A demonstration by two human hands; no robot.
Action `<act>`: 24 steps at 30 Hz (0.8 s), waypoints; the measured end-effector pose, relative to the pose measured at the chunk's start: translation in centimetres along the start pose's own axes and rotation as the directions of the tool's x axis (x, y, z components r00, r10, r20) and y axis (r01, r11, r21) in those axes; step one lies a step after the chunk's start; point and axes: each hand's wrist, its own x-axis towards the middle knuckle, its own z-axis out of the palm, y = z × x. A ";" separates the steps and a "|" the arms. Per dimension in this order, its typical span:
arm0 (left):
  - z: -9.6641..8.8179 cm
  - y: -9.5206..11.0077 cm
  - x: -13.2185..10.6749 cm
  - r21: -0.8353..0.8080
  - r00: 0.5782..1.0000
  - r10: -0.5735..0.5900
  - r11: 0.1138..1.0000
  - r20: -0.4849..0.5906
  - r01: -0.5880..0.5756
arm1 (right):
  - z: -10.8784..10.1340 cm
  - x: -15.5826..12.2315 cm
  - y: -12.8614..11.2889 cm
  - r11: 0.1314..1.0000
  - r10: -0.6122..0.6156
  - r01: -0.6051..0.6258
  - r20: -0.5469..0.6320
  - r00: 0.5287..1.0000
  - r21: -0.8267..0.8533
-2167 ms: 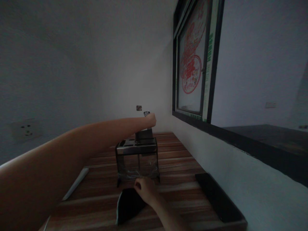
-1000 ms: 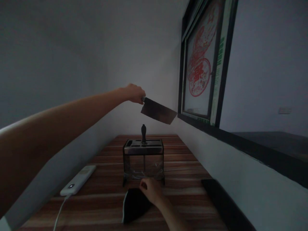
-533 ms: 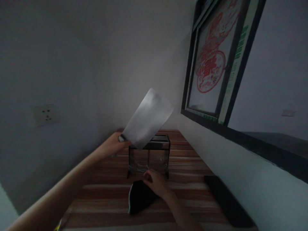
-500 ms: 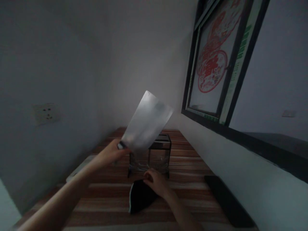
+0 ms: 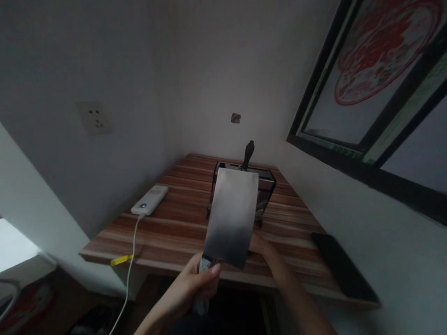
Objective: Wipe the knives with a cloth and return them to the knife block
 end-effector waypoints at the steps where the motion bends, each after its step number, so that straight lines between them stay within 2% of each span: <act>1: -0.4 0.0 0.0 0.001 1.000 -0.005 1.000 0.003 0.005 | -0.1 -0.1 0.1 0.999 0.015 -0.016 0.008 1.000 0.046; 4: -1.7 -0.1 0.0 0.030 1.000 -0.016 0.999 0.013 0.015 | -0.5 -0.2 0.8 0.981 0.097 -0.088 -0.046 0.994 0.174; 8: -3.9 0.0 -0.2 0.097 1.000 -0.003 0.995 0.013 0.002 | -0.8 -0.5 1.8 0.924 0.232 -0.162 -0.171 0.957 0.347; 12: -5.8 0.3 0.3 0.176 1.000 0.021 0.984 0.002 -0.021 | -0.9 -0.6 1.8 0.834 0.308 -0.159 -0.207 0.929 0.529; 15: -6.4 0.5 1.2 0.219 1.000 0.014 0.976 0.022 -0.018 | -1.1 -0.6 1.6 0.771 0.361 -0.124 -0.267 0.894 0.625; 22: -6.3 0.6 2.9 0.299 0.998 0.021 0.954 0.052 -0.036 | -2.6 -1.9 1.1 0.709 0.440 0.026 -0.472 0.764 0.705; 24: -6.3 0.7 3.1 0.313 0.999 -0.006 0.950 0.051 -0.011 | -2.9 -2.9 0.7 0.714 0.456 0.108 -0.577 0.677 0.691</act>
